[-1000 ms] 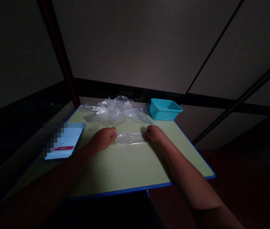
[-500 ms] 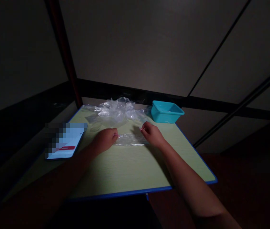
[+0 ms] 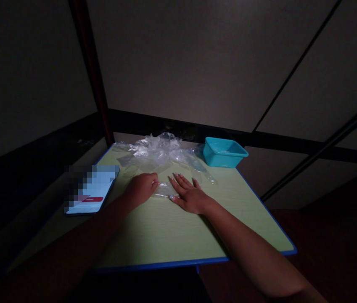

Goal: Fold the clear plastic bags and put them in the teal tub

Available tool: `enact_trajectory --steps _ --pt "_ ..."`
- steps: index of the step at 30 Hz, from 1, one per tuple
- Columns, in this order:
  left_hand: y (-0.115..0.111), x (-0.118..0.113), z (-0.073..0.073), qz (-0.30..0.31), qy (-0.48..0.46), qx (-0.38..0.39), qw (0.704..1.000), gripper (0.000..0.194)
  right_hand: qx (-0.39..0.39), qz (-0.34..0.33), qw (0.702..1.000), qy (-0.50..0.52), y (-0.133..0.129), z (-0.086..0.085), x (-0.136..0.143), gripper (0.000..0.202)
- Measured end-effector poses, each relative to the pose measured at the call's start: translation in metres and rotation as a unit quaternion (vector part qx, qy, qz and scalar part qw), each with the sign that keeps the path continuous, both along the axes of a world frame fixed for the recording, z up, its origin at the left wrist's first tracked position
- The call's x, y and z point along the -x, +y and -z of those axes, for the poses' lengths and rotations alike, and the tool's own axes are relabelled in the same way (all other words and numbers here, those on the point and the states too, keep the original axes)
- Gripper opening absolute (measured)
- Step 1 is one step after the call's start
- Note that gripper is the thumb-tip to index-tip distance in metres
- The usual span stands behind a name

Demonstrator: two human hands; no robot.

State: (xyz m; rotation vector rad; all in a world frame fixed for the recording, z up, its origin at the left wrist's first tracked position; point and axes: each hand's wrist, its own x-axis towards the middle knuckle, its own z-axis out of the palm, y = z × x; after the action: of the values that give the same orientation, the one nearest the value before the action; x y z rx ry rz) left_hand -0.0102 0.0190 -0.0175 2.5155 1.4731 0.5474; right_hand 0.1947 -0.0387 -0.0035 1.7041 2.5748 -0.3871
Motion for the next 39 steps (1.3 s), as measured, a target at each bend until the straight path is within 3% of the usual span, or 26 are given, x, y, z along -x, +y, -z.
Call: enact_trajectory --steps 3,6,10,15,25,30,35,39 --pt "-0.001 0.002 -0.005 -0.031 -0.029 0.003 0.999 0.017 0.002 -0.001 1.0 -0.003 0.0 0.0 0.0 0.074" --pt "0.003 0.009 -0.008 -0.024 -0.104 0.089 0.99 0.027 0.008 0.0 1.0 -0.001 0.001 -0.001 0.001 0.074" --pt "0.013 0.019 -0.009 0.066 -0.148 0.219 0.962 0.04 0.009 0.001 1.0 -0.002 0.001 0.0 0.001 0.072" --pt "0.016 0.024 -0.01 0.156 -0.136 0.281 0.937 0.055 0.012 0.002 1.0 -0.007 0.001 0.001 0.0 0.073" --pt "0.014 0.032 -0.03 0.082 -0.083 0.313 0.943 0.054 0.011 0.0 1.0 0.002 0.004 0.004 -0.001 0.074" --pt "0.002 0.027 -0.04 -0.007 -0.081 0.225 0.971 0.035 0.012 0.004 1.0 -0.002 0.003 0.003 -0.001 0.075" --pt "0.006 0.023 -0.037 -0.066 -0.084 0.124 0.987 0.031 0.016 0.007 1.0 -0.006 0.001 0.0 0.001 0.075" --pt "0.002 0.016 -0.031 -0.106 -0.009 -0.061 0.992 0.034 0.013 0.006 1.0 -0.004 0.001 -0.001 0.001 0.076"
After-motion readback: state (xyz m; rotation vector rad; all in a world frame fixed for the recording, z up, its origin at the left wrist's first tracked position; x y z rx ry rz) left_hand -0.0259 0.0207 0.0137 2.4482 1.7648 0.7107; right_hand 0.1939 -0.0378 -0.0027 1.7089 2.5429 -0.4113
